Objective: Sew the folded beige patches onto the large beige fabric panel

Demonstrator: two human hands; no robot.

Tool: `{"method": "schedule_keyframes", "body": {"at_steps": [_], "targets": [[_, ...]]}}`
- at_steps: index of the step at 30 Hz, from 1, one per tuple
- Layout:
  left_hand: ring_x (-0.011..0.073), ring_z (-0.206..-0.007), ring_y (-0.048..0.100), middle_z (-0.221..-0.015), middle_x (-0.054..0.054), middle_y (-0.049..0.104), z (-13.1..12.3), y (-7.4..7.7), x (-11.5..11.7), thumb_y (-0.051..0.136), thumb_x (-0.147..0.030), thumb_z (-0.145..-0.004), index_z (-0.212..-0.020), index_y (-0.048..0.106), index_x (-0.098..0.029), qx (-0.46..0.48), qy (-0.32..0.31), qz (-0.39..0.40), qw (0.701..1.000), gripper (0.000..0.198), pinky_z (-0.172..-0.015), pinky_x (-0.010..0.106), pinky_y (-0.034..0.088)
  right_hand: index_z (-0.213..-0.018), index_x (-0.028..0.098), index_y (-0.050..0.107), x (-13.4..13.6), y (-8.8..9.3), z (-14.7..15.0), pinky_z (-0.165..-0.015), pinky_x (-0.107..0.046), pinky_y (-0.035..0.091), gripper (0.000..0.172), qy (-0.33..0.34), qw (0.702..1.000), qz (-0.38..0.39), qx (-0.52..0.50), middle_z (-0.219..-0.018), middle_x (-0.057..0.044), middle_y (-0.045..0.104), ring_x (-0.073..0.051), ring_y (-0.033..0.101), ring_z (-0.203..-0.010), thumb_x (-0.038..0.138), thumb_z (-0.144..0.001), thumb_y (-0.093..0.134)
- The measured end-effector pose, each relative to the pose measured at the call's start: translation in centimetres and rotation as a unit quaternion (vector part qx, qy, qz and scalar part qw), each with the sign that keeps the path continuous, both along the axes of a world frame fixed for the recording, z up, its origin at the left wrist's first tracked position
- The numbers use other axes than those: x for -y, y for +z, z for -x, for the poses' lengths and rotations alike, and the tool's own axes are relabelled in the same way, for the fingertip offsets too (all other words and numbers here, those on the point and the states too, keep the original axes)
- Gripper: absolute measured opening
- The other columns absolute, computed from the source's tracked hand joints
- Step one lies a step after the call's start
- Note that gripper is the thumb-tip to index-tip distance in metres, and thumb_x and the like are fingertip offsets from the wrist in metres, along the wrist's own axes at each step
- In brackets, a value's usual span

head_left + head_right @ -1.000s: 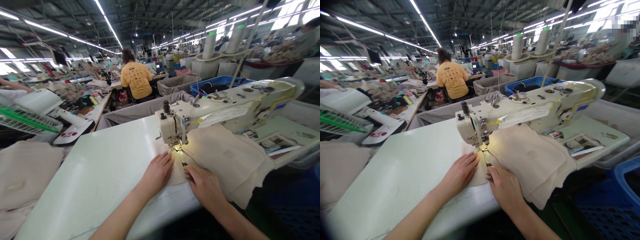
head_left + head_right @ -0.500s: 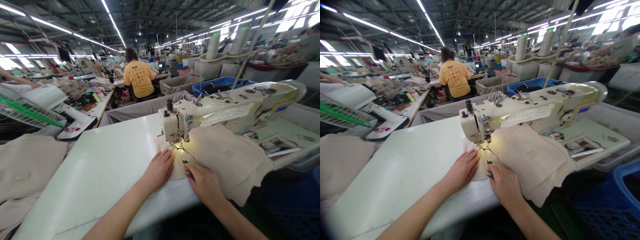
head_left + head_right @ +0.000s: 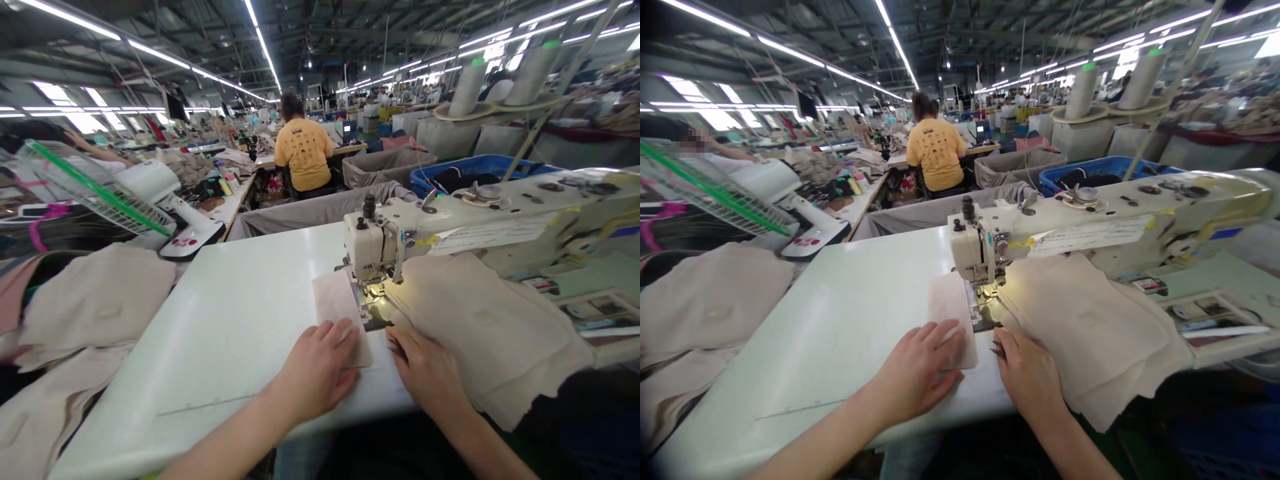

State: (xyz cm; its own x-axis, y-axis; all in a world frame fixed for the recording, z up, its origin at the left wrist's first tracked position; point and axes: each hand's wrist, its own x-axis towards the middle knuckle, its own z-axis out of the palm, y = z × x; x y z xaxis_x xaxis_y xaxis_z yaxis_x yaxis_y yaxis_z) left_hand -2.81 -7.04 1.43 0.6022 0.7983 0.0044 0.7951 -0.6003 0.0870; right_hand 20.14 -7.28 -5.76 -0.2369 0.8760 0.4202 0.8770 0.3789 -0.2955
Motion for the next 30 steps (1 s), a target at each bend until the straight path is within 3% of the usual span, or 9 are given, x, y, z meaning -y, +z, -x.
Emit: {"method": "schedule_keyframes", "body": {"at_steps": [3,6,10,17,30], "targets": [[0.0270,-0.100,0.064,-0.129,0.011,0.058,-1.1,0.5,0.5,0.055,-0.027,-0.088,-0.129,0.050,-0.022,-0.027,0.006,0.048,0.998,0.041,-0.076,0.039,0.059,-0.108,0.021,0.068,0.0,0.0,0.0,-0.068,-0.026,0.053,0.029,0.001,1.000,0.002,0.004,-0.098,-0.004,0.078,-0.018,0.073,-0.079,0.009,-0.085,0.054],[0.0260,-0.092,0.065,-0.121,0.010,0.059,-1.5,0.5,-0.4,0.051,-0.021,-0.088,-0.121,0.051,-0.022,-0.049,0.007,0.055,0.997,0.033,-0.069,0.038,0.059,-0.109,0.021,0.068,0.0,0.2,-0.1,-0.068,-0.026,0.052,0.030,0.006,1.000,0.009,0.009,-0.098,-0.004,0.077,-0.018,0.073,-0.079,0.009,-0.085,0.054],[0.0253,-0.088,0.066,-0.119,0.012,0.058,-1.6,0.5,-1.7,0.050,-0.020,-0.089,-0.120,0.050,-0.020,-0.057,0.017,0.055,0.997,0.031,-0.069,0.038,0.060,-0.108,0.022,0.068,0.0,0.4,-0.2,-0.068,-0.024,0.050,0.029,0.007,1.000,0.016,0.015,-0.094,-0.003,0.077,-0.017,0.072,-0.078,0.010,-0.085,0.055],[0.0248,-0.088,0.069,-0.126,0.014,0.056,-1.2,-0.1,-1.7,0.045,-0.021,-0.094,-0.126,0.046,-0.019,-0.054,0.023,0.056,0.997,0.032,-0.071,0.038,0.061,-0.105,0.022,0.068,0.1,0.7,-0.2,-0.067,-0.024,0.048,0.027,0.007,1.000,0.022,0.014,-0.086,-0.002,0.075,-0.017,0.070,-0.075,0.009,-0.085,0.056],[0.0218,-0.086,0.070,-0.122,0.012,0.060,-1.0,-0.4,-2.3,0.048,-0.019,-0.091,-0.122,0.048,-0.019,-0.066,0.055,0.034,0.996,0.030,-0.072,0.033,0.061,-0.109,0.022,0.066,-0.2,-1.6,-0.1,-0.065,-0.025,0.054,0.031,0.031,0.999,-0.025,-0.012,-0.091,-0.004,0.076,-0.018,0.073,-0.076,0.009,-0.086,0.051]]}}
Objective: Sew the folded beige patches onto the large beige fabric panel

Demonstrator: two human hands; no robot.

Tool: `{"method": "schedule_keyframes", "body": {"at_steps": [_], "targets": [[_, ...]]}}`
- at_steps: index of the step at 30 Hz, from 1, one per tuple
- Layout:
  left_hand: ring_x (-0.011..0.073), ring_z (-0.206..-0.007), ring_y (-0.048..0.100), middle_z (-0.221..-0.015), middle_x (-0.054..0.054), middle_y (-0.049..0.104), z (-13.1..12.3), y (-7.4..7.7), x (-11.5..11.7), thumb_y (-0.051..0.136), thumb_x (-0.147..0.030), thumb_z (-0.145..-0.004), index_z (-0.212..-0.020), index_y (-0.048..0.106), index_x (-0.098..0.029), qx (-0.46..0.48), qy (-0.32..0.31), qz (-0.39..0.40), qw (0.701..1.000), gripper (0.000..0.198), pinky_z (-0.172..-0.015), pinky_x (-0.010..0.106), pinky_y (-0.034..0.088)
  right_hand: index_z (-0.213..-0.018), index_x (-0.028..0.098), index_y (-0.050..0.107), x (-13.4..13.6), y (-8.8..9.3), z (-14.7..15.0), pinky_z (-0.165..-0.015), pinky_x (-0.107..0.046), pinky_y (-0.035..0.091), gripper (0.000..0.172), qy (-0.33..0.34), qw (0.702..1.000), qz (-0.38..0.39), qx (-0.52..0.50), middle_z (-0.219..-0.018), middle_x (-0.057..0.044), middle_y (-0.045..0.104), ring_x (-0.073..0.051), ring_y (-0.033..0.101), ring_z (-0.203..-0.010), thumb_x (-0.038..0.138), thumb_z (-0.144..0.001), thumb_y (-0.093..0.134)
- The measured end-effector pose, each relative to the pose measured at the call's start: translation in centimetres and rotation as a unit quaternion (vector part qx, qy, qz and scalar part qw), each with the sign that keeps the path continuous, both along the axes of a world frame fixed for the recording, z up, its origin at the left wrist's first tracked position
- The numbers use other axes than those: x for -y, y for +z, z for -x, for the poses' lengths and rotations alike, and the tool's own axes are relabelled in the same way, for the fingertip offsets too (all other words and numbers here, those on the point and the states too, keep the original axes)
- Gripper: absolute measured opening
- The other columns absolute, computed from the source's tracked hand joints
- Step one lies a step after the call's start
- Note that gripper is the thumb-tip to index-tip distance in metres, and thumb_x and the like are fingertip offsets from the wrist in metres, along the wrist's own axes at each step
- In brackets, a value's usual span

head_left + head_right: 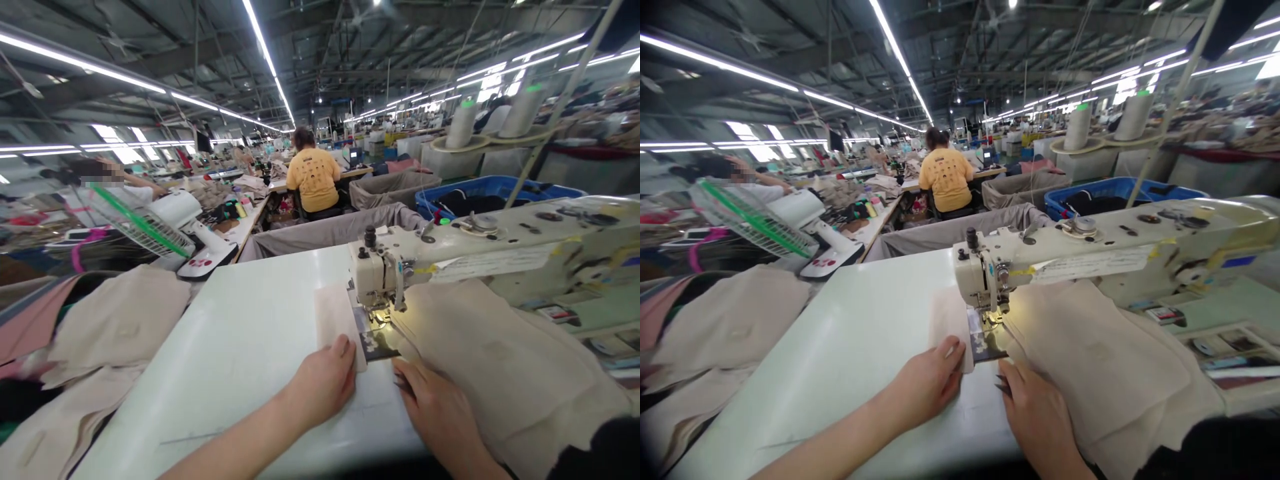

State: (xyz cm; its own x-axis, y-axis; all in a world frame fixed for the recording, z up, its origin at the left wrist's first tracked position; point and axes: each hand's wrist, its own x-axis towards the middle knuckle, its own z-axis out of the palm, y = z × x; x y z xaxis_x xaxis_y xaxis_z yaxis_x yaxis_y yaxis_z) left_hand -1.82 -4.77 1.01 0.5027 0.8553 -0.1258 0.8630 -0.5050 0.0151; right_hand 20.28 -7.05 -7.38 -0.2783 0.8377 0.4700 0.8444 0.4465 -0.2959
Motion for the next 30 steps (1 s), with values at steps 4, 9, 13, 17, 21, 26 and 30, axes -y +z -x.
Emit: {"method": "schedule_keyframes", "body": {"at_steps": [4,9,13,17,21,26,30], "targets": [[0.0244,-0.092,0.070,-0.122,0.015,0.061,0.6,-0.2,-4.1,0.045,-0.020,-0.096,-0.119,0.054,-0.016,-0.010,0.006,-0.041,0.999,0.025,-0.078,0.037,0.061,-0.105,0.023,0.068,0.2,1.6,0.6,-0.068,-0.025,0.053,0.033,-0.034,0.997,0.070,-0.010,-0.089,-0.002,0.076,-0.019,0.072,-0.077,0.005,-0.080,0.058],[0.0351,-0.125,0.056,-0.152,0.025,0.040,0.7,-0.4,-9.4,0.050,-0.018,-0.095,-0.139,0.045,-0.008,-0.034,0.096,-0.151,0.983,0.046,-0.096,0.046,0.054,-0.103,0.024,0.070,0.3,4.8,-1.5,-0.075,-0.025,0.054,0.026,0.017,0.988,0.140,-0.056,-0.093,-0.002,0.076,-0.019,0.071,-0.083,0.008,-0.084,0.060],[0.0337,-0.127,0.055,-0.147,0.021,0.049,-0.2,-0.7,-7.9,0.051,-0.021,-0.096,-0.136,0.053,-0.012,-0.022,0.017,-0.164,0.986,0.041,-0.100,0.046,0.051,-0.108,0.022,0.068,1.3,6.8,-6.3,-0.076,-0.028,0.056,0.024,-0.031,0.993,0.085,-0.076,-0.097,-0.005,0.075,-0.018,0.071,-0.083,0.013,-0.090,0.055],[0.0317,-0.115,0.062,-0.132,0.015,0.062,-1.3,-1.0,-4.2,0.055,-0.022,-0.094,-0.126,0.061,-0.015,0.019,-0.051,-0.155,0.986,0.034,-0.092,0.046,0.055,-0.123,0.022,0.061,3.0,7.4,-10.1,-0.080,-0.037,0.060,0.039,-0.033,0.993,0.109,0.033,-0.132,-0.009,0.065,-0.026,0.070,-0.102,0.024,-0.085,0.067],[0.0300,-0.106,0.066,-0.119,0.014,0.068,-2.3,-1.2,-2.2,0.055,-0.021,-0.094,-0.118,0.065,-0.013,0.081,-0.123,-0.140,0.979,0.027,-0.086,0.046,0.057,-0.131,0.021,0.054,4.2,6.6,-11.2,-0.077,-0.042,0.062,0.056,-0.029,0.982,0.152,0.110,-0.151,-0.011,0.049,-0.031,0.069,-0.107,0.019,-0.078,0.071],[0.0270,-0.097,0.068,-0.107,0.012,0.071,-4.2,-0.6,-1.3,0.050,-0.017,-0.096,-0.108,0.067,-0.014,0.148,-0.181,-0.121,0.965,0.021,-0.081,0.045,0.058,-0.113,0.022,0.061,4.3,6.6,-11.7,-0.086,-0.038,0.059,0.035,-0.015,0.985,0.173,0.024,-0.143,-0.009,0.058,-0.026,0.067,-0.114,0.011,-0.080,0.065],[0.0258,-0.109,0.066,-0.119,0.013,0.070,-6.4,-0.7,-0.8,0.047,-0.014,-0.097,-0.119,0.063,-0.013,0.200,-0.252,-0.123,0.939,0.027,-0.091,0.043,0.057,-0.093,0.025,0.069,3.9,7.0,-12.4,-0.085,-0.034,0.058,0.008,-0.019,0.974,0.216,-0.069,-0.133,-0.003,0.066,-0.022,0.070,-0.107,0.027,-0.091,0.061]]}}
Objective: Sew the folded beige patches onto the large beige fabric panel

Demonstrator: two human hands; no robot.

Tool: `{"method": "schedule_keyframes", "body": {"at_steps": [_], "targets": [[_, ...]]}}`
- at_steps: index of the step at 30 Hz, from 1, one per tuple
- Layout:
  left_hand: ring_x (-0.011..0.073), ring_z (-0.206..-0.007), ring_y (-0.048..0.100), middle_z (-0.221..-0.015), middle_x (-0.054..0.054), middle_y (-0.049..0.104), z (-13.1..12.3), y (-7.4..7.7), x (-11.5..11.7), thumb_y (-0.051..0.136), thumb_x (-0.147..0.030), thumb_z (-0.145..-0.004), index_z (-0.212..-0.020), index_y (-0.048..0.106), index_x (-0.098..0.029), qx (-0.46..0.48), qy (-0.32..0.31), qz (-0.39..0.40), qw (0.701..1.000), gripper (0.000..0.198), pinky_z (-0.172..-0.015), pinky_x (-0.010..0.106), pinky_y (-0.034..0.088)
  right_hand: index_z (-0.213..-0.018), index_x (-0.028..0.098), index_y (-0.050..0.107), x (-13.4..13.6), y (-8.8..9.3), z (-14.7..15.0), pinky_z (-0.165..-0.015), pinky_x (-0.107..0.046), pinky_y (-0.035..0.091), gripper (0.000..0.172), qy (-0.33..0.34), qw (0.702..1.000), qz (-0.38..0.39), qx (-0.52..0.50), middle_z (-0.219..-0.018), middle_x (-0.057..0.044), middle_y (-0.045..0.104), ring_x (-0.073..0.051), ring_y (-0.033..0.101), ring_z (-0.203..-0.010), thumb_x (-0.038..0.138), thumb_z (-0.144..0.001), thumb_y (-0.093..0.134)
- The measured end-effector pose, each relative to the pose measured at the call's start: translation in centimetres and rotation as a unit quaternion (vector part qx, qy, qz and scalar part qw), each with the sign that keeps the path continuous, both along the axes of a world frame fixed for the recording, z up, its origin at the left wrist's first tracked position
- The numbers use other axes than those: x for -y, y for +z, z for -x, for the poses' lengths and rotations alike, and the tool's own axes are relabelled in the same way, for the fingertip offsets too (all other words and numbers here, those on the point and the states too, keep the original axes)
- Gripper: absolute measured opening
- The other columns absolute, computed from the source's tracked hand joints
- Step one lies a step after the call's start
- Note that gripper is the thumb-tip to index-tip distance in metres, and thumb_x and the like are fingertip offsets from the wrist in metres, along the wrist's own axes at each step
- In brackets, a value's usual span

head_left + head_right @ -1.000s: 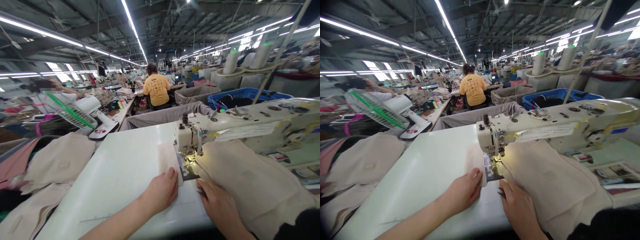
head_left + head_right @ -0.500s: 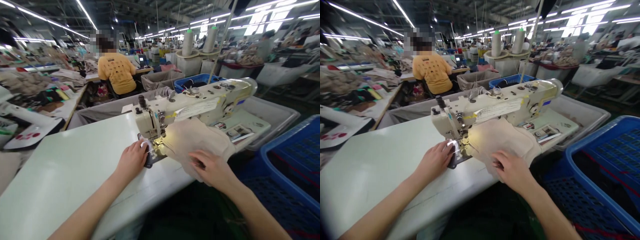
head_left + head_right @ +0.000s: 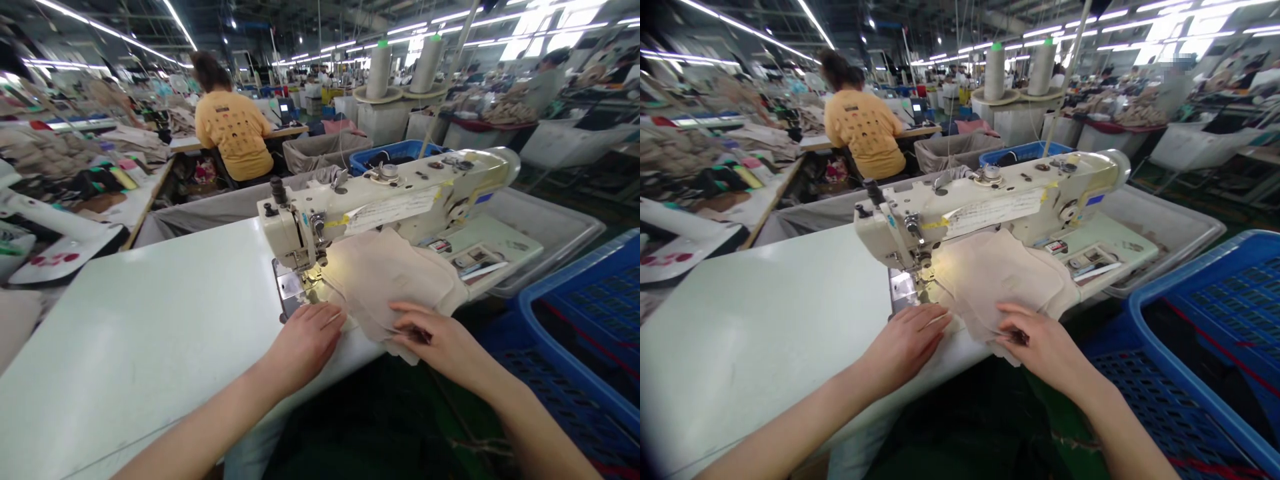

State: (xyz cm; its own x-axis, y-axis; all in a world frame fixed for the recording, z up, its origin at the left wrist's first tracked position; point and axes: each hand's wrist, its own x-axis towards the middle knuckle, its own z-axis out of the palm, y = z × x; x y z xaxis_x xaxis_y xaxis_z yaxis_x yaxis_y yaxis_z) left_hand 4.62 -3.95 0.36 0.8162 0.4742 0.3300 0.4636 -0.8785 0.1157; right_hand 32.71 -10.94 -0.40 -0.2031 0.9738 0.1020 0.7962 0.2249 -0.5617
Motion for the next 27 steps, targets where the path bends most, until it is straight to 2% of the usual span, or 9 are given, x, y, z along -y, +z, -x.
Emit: {"method": "schedule_keyframes", "body": {"at_steps": [4,7,10,13,15,18,21,24,27], "targets": [[0.0264,-0.134,0.052,-0.138,0.015,0.061,-2.7,-0.8,-0.6,0.045,-0.011,-0.096,-0.135,0.052,-0.011,0.023,-0.052,-0.011,0.998,0.040,-0.107,0.045,0.049,-0.094,0.027,0.073,-0.2,-0.4,-0.3,-0.094,-0.036,0.055,0.018,-0.020,0.999,-0.011,-0.050,-0.124,-0.003,0.072,-0.022,0.069,-0.109,0.029,-0.096,0.055],[0.0276,-0.140,0.045,-0.145,0.014,0.055,-5.2,-1.2,-1.8,0.050,-0.017,-0.097,-0.141,0.047,-0.011,0.021,-0.068,0.004,0.997,0.045,-0.113,0.048,0.042,-0.105,0.025,0.072,0.1,-0.4,0.3,-0.092,-0.033,0.055,0.021,-0.007,0.995,-0.086,-0.056,-0.116,-0.005,0.074,-0.020,0.070,-0.105,0.022,-0.097,0.052],[0.0261,-0.133,0.053,-0.134,0.010,0.065,-7.4,-1.2,-3.2,0.053,-0.023,-0.098,-0.126,0.061,-0.016,0.021,-0.089,0.018,0.996,0.030,-0.110,0.045,0.045,-0.113,0.022,0.068,0.6,0.4,1.1,-0.087,-0.029,0.056,0.024,0.028,0.980,-0.193,-0.026,-0.115,-0.007,0.072,-0.018,0.071,-0.101,0.015,-0.095,0.053],[0.0238,-0.124,0.061,-0.122,0.008,0.072,-7.3,-0.8,-3.4,0.046,-0.023,-0.102,-0.113,0.067,-0.017,0.046,-0.110,-0.007,0.993,0.024,-0.103,0.040,0.050,-0.113,0.020,0.067,0.9,1.5,1.1,-0.085,-0.028,0.056,0.021,0.010,0.956,-0.293,-0.005,-0.117,-0.010,0.071,-0.020,0.070,-0.102,0.019,-0.091,0.066],[0.0242,-0.125,0.060,-0.125,0.010,0.070,-5.4,-0.4,-2.6,0.044,-0.022,-0.103,-0.118,0.065,-0.016,0.072,-0.129,-0.029,0.989,0.027,-0.103,0.040,0.050,-0.111,0.019,0.067,0.9,2.0,0.7,-0.087,-0.030,0.057,0.024,-0.009,0.946,-0.324,-0.009,-0.119,-0.013,0.070,-0.022,0.069,-0.105,0.028,-0.090,0.071],[0.0240,-0.126,0.060,-0.131,0.012,0.067,-0.1,-0.4,-0.3,0.047,-0.018,-0.101,-0.127,0.061,-0.014,0.082,-0.131,-0.017,0.988,0.030,-0.106,0.040,0.050,-0.112,0.020,0.067,1.0,1.9,0.6,-0.086,-0.032,0.058,0.039,0.017,0.952,-0.304,-0.015,-0.124,-0.015,0.069,-0.025,0.069,-0.106,0.048,-0.086,0.072],[0.0228,-0.127,0.060,-0.131,0.012,0.067,6.1,-0.8,2.3,0.046,-0.015,-0.100,-0.133,0.057,-0.017,0.062,-0.067,0.052,0.994,0.035,-0.103,0.039,0.054,-0.118,0.020,0.065,1.0,0.8,2.4,-0.079,-0.028,0.061,0.061,0.093,0.965,-0.243,-0.027,-0.130,-0.016,0.067,-0.025,0.070,-0.107,0.063,-0.076,0.074],[0.0201,-0.125,0.061,-0.128,0.010,0.069,11.1,-1.1,4.1,0.043,-0.014,-0.099,-0.126,0.062,-0.020,0.083,0.022,0.148,0.985,0.034,-0.101,0.036,0.056,-0.124,0.018,0.064,0.9,-0.3,5.5,-0.092,-0.034,0.058,0.081,0.190,0.967,-0.166,-0.027,-0.136,-0.018,0.063,-0.030,0.067,-0.116,0.072,-0.064,0.078],[0.0178,-0.116,0.067,-0.121,0.007,0.072,14.0,-0.8,4.9,0.043,-0.015,-0.099,-0.115,0.068,-0.023,0.112,0.125,0.219,0.961,0.031,-0.101,0.036,0.056,-0.130,0.020,0.063,0.3,-0.8,7.9,-0.100,-0.039,0.054,0.077,0.254,0.964,-0.074,-0.009,-0.143,-0.016,0.058,-0.032,0.061,-0.124,0.058,-0.066,0.084]]}}
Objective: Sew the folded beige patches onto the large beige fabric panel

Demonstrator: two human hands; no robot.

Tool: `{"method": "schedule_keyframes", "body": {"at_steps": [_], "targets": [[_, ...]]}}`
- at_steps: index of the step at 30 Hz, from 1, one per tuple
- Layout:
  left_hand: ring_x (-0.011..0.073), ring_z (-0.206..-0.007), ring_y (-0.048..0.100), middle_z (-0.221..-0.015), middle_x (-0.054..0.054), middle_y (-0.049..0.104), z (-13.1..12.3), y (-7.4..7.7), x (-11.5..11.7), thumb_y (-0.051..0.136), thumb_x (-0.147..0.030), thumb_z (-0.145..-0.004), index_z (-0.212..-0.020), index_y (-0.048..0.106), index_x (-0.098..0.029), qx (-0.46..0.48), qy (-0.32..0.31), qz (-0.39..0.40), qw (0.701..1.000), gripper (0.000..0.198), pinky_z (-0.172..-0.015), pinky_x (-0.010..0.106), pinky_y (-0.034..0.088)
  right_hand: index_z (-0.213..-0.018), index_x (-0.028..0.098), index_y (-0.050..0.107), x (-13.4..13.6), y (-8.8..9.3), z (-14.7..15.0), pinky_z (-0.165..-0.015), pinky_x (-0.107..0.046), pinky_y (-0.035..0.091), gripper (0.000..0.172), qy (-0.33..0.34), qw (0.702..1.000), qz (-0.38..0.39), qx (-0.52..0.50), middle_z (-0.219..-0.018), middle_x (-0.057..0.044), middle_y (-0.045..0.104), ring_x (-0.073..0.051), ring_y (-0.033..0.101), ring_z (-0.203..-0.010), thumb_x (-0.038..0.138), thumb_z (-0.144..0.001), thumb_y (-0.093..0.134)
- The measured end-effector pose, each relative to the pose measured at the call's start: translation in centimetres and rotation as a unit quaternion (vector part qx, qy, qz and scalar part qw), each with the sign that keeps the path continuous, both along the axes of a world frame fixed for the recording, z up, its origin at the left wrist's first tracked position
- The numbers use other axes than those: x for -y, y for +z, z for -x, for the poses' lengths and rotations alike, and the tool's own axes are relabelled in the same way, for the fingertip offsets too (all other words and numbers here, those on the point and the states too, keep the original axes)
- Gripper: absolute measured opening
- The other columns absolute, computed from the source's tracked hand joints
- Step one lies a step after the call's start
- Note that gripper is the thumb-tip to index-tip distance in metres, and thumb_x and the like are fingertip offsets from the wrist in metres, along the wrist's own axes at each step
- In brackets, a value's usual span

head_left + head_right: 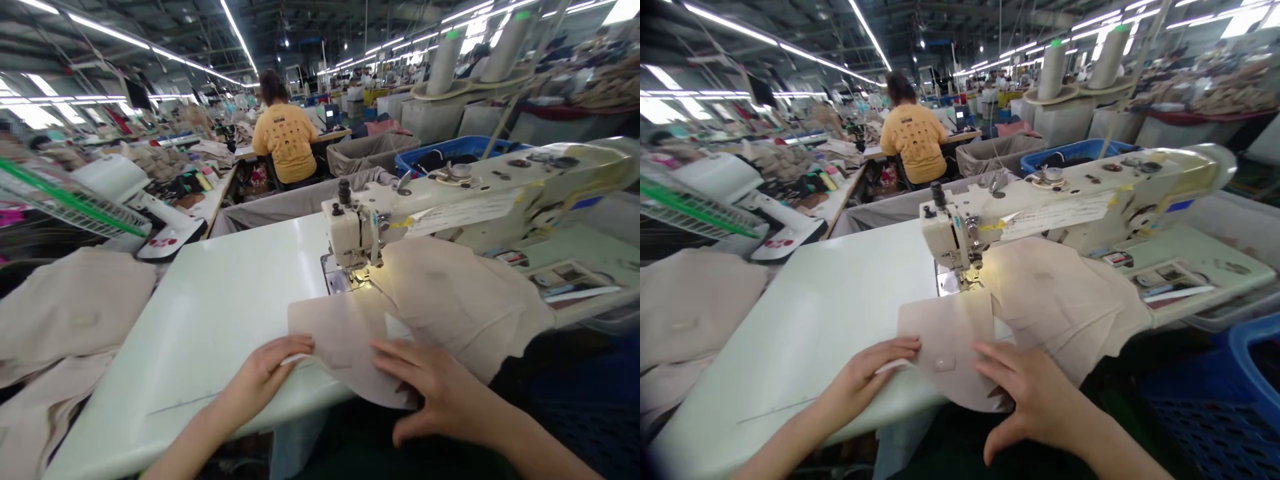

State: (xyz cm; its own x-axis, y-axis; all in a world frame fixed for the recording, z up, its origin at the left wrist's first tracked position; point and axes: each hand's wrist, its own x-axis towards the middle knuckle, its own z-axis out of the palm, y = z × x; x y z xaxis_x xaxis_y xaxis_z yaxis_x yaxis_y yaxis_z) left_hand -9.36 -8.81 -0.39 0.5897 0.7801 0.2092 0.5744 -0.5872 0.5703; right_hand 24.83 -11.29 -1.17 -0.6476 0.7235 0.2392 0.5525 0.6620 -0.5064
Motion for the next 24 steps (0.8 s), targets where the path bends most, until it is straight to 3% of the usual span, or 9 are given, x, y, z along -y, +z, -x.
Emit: {"method": "schedule_keyframes", "body": {"at_steps": [3,5,7,10,13,15,19,22,24], "targets": [[0.0178,-0.107,0.070,-0.116,0.004,0.074,1.0,0.6,-0.1,0.045,-0.022,-0.099,-0.113,0.071,-0.025,0.008,0.066,0.046,0.997,0.030,-0.098,0.037,0.057,-0.124,0.025,0.068,-1.3,-0.1,1.2,-0.100,-0.040,0.053,0.049,0.012,0.999,0.046,-0.010,-0.142,-0.011,0.059,-0.029,0.060,-0.125,0.025,-0.076,0.078],[0.0186,-0.104,0.071,-0.114,0.004,0.075,1.0,0.9,-0.4,0.047,-0.026,-0.099,-0.113,0.071,-0.025,0.018,0.100,0.054,0.993,0.028,-0.096,0.036,0.057,-0.110,0.025,0.072,-2.5,-0.3,1.7,-0.099,-0.039,0.053,0.034,0.000,0.995,0.083,-0.059,-0.132,-0.008,0.067,-0.026,0.064,-0.119,0.015,-0.079,0.067],[0.0199,-0.099,0.071,-0.109,0.004,0.075,0.6,0.9,-0.8,0.049,-0.030,-0.097,-0.107,0.073,-0.023,0.034,0.148,0.050,0.987,0.026,-0.091,0.036,0.058,-0.100,0.024,0.072,-3.8,-0.6,2.5,-0.089,-0.036,0.057,0.021,-0.072,0.978,0.148,-0.129,-0.110,-0.007,0.076,-0.023,0.071,-0.101,0.020,-0.082,0.061],[0.0215,-0.086,0.070,-0.089,0.004,0.074,-0.3,0.7,-1.4,0.048,-0.036,-0.096,-0.086,0.072,-0.020,0.051,0.236,0.049,0.969,0.030,-0.079,0.035,0.058,-0.095,0.023,0.063,-5.3,-1.5,3.9,-0.062,-0.031,0.056,0.023,-0.284,0.899,0.231,-0.242,-0.073,-0.001,0.071,-0.020,0.069,-0.068,0.040,-0.080,0.064],[0.0222,-0.081,0.068,-0.080,0.003,0.070,-0.9,0.1,-1.4,0.046,-0.039,-0.095,-0.080,0.069,-0.020,0.055,0.287,0.060,0.955,0.033,-0.074,0.034,0.055,-0.088,0.025,0.053,-5.3,-2.4,5.1,-0.058,-0.029,0.053,0.034,-0.371,0.844,0.214,-0.324,-0.075,-0.001,0.069,-0.019,0.066,-0.065,0.051,-0.075,0.069],[0.0225,-0.082,0.068,-0.082,0.003,0.070,-1.2,-0.1,-1.2,0.046,-0.039,-0.095,-0.083,0.068,-0.021,0.059,0.302,0.061,0.950,0.031,-0.074,0.035,0.054,-0.081,0.025,0.050,-4.7,-2.6,5.4,-0.057,-0.028,0.051,0.034,-0.367,0.854,0.185,-0.320,-0.075,-0.001,0.068,-0.018,0.063,-0.064,0.052,-0.074,0.070],[0.0210,-0.075,0.064,-0.072,0.002,0.064,-1.8,-0.3,-0.3,0.047,-0.039,-0.095,-0.073,0.063,-0.022,0.051,0.327,0.035,0.943,0.032,-0.069,0.032,0.052,-0.072,0.024,0.058,-4.2,-2.2,5.4,-0.060,-0.026,0.049,0.023,-0.310,0.912,0.173,-0.206,-0.068,0.001,0.064,-0.017,0.061,-0.065,0.045,-0.079,0.067],[0.0191,-0.070,0.060,-0.070,0.001,0.059,-2.3,-0.5,0.2,0.048,-0.039,-0.096,-0.068,0.059,-0.021,0.050,0.345,0.016,0.937,0.035,-0.065,0.031,0.051,-0.079,0.025,0.066,-4.6,-1.8,5.4,-0.061,-0.027,0.050,0.020,-0.313,0.917,0.176,-0.173,-0.069,0.001,0.067,-0.018,0.062,-0.064,0.044,-0.081,0.062],[0.0186,-0.070,0.060,-0.074,0.002,0.060,-2.7,-0.8,0.6,0.049,-0.038,-0.095,-0.077,0.063,-0.021,0.054,0.368,0.017,0.928,0.029,-0.064,0.031,0.052,-0.081,0.026,0.068,-5.0,-1.9,5.5,-0.060,-0.028,0.050,0.019,-0.320,0.918,0.178,-0.152,-0.067,0.001,0.066,-0.018,0.062,-0.062,0.044,-0.080,0.063]]}}
